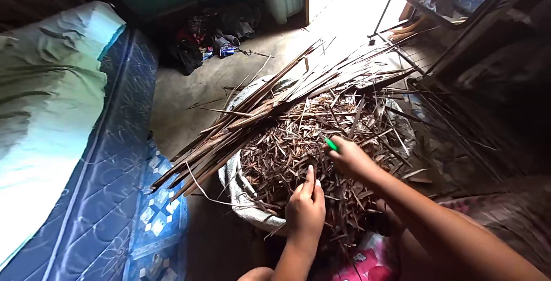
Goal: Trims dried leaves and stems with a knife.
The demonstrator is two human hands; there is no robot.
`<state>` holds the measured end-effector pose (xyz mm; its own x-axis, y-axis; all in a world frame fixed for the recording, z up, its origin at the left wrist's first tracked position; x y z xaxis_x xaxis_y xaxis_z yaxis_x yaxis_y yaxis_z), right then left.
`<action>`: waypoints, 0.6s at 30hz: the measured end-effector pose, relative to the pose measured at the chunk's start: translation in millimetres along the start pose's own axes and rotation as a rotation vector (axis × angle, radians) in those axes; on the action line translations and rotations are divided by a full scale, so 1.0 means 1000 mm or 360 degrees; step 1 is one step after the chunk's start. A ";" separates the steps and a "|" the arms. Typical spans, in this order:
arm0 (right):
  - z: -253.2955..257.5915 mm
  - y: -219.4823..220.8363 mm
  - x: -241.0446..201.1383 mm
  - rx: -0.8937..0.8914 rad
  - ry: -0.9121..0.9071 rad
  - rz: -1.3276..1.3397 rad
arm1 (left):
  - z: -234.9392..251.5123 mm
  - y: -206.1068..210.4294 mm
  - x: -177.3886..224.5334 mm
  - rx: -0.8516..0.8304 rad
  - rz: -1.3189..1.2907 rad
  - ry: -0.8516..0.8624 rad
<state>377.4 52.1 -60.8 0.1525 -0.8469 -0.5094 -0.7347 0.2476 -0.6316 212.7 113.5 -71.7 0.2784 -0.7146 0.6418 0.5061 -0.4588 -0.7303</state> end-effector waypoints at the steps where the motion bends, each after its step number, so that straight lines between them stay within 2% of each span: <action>1: -0.003 0.008 -0.002 -0.0082 -0.0089 0.0144 | 0.000 0.001 0.000 -0.0007 -0.0012 0.0029; 3: -0.010 0.016 -0.006 -0.0194 -0.0157 0.0383 | -0.002 0.003 0.005 -0.0088 -0.0100 0.0063; 6: -0.005 0.013 -0.004 -0.0189 -0.0145 0.0758 | -0.005 0.009 0.008 -0.0292 -0.0474 0.0024; 9: 0.002 0.010 0.008 -0.0182 -0.0126 0.0983 | -0.005 0.013 0.003 -0.0337 -0.0799 -0.0118; 13: 0.001 0.016 0.010 -0.0149 -0.0156 0.0827 | 0.001 0.010 -0.009 -0.0216 -0.0851 -0.0353; 18: -0.007 0.028 0.005 -0.0223 -0.0053 0.0608 | 0.012 0.001 -0.025 -0.0045 -0.0687 -0.0322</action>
<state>353.2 51.8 -76.8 -0.1290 -0.6903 -0.7119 -0.8251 0.4730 -0.3091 215.7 137.6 -85.7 0.2023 -0.3397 0.9185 0.5890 -0.7071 -0.3913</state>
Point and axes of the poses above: each hand's wrist, its own z-axis towards the middle knuckle, its own y-axis out of the palm, x = y × z, the point moved 4 cm from there along z, towards the middle knuckle, and after that the axes turned 12 degrees about y, right-handed, at the moved point
